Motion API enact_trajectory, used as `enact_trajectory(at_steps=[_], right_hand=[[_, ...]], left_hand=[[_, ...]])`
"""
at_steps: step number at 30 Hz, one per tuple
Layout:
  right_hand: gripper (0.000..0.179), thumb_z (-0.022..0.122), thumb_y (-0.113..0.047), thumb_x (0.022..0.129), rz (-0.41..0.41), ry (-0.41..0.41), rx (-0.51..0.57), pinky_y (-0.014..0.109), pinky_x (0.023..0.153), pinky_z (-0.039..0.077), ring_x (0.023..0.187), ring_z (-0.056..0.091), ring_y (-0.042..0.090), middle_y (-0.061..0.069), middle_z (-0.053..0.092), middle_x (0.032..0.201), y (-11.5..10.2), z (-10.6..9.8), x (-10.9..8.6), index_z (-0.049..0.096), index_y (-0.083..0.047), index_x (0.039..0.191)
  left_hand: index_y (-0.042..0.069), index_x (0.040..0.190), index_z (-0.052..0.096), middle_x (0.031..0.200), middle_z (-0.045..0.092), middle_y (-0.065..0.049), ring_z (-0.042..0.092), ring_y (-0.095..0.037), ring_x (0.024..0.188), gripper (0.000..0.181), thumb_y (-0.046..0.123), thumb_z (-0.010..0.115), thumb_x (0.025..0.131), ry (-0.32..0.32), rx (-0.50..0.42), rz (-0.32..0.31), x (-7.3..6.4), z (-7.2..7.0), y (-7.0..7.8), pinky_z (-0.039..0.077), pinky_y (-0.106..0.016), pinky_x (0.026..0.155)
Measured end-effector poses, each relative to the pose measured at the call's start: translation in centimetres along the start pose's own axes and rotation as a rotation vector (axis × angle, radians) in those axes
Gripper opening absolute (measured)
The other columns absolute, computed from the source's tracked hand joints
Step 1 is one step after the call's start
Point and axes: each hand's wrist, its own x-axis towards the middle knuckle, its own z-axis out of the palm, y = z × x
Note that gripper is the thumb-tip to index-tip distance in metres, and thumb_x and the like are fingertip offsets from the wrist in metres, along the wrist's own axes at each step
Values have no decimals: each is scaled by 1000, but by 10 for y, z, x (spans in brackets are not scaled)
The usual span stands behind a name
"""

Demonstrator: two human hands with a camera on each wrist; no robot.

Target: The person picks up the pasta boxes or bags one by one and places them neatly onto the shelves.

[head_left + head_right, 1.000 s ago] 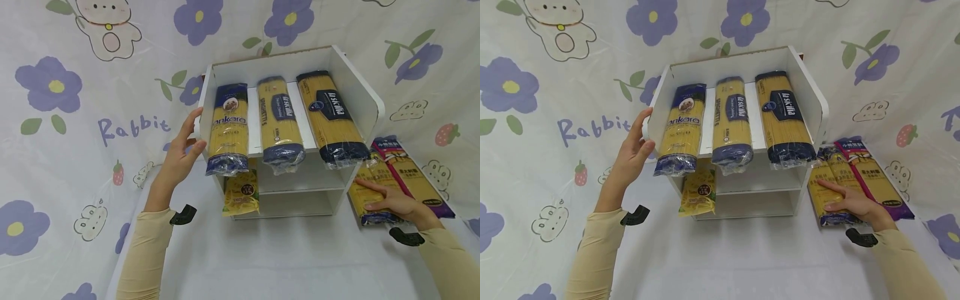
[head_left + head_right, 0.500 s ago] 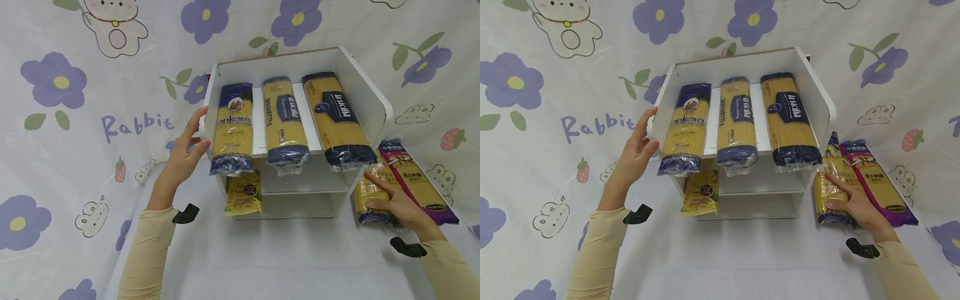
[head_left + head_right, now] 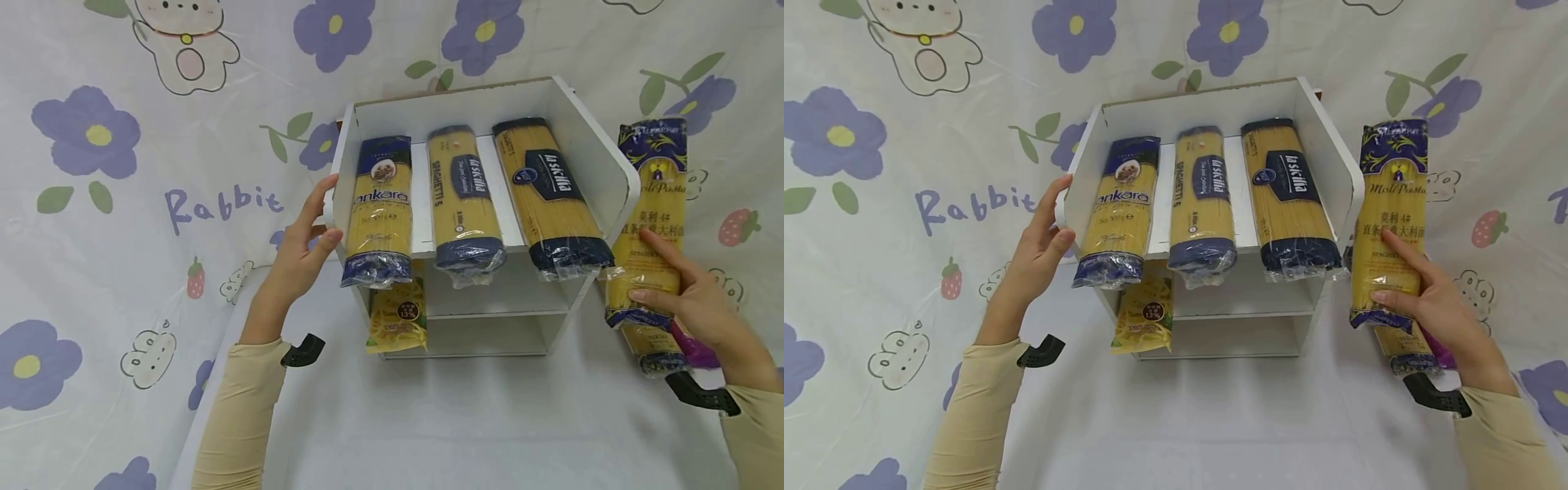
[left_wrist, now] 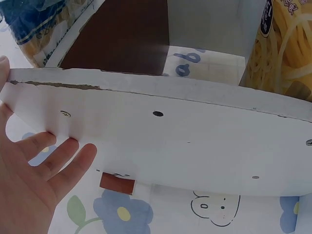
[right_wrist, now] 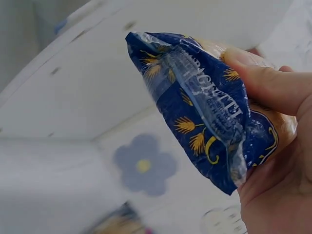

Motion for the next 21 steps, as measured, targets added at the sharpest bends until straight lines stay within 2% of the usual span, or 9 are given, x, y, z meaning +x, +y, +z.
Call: enact_trajectory(at_steps=[6, 10, 13, 16, 18, 21], right_hand=[[90, 65, 11, 87, -74, 94, -91, 6, 75, 52, 102, 56, -12, -21, 43, 136, -38, -3, -3, 25, -28, 157], [88, 62, 13, 88, -99, 133, -37, 2, 79, 49, 107, 53, -11, -6, 37, 154, -55, -4, -7, 25, -28, 157], [87, 62, 12, 88, -95, 178, -43, 0, 79, 47, 107, 51, -11, -4, 33, 160, -69, -3, -11, 26, -29, 156], [86, 63, 13, 87, -116, 228, -91, -1, 79, 45, 104, 51, -11, -11, 46, 149, -82, -2, -15, 31, -27, 155], [84, 64, 16, 85, -182, 249, -97, -1, 80, 46, 104, 53, -9, -15, 49, 143, -89, -2, -17, 35, -23, 153], [77, 69, 10, 82, -322, 222, 26, 1, 83, 47, 109, 55, -3, -13, 52, 139, -97, -3, -18, 42, -15, 150]], left_hand=[[43, 155, 21, 155, 41, 1, 59, -32, 123, 79, 77, 44, 87, 3, 5, 11, 0, 0, 0, 56, -55, 93], [43, 155, 22, 157, 39, 4, 56, -30, 127, 79, 77, 44, 87, 7, 9, 16, 0, 1, 0, 54, -55, 96], [43, 155, 21, 158, 37, 6, 54, -29, 128, 79, 76, 45, 88, 7, 8, 13, 0, 1, 0, 54, -55, 96], [43, 155, 21, 157, 38, 4, 56, -30, 126, 78, 76, 45, 88, 3, 1, 13, 0, 1, 0, 54, -55, 95], [43, 155, 21, 156, 40, 2, 58, -32, 123, 78, 76, 45, 88, -1, -5, 10, 0, 0, 0, 55, -55, 93], [44, 155, 21, 155, 41, -1, 60, -35, 121, 78, 76, 45, 88, -7, -11, 2, 0, 0, 1, 56, -55, 91]])
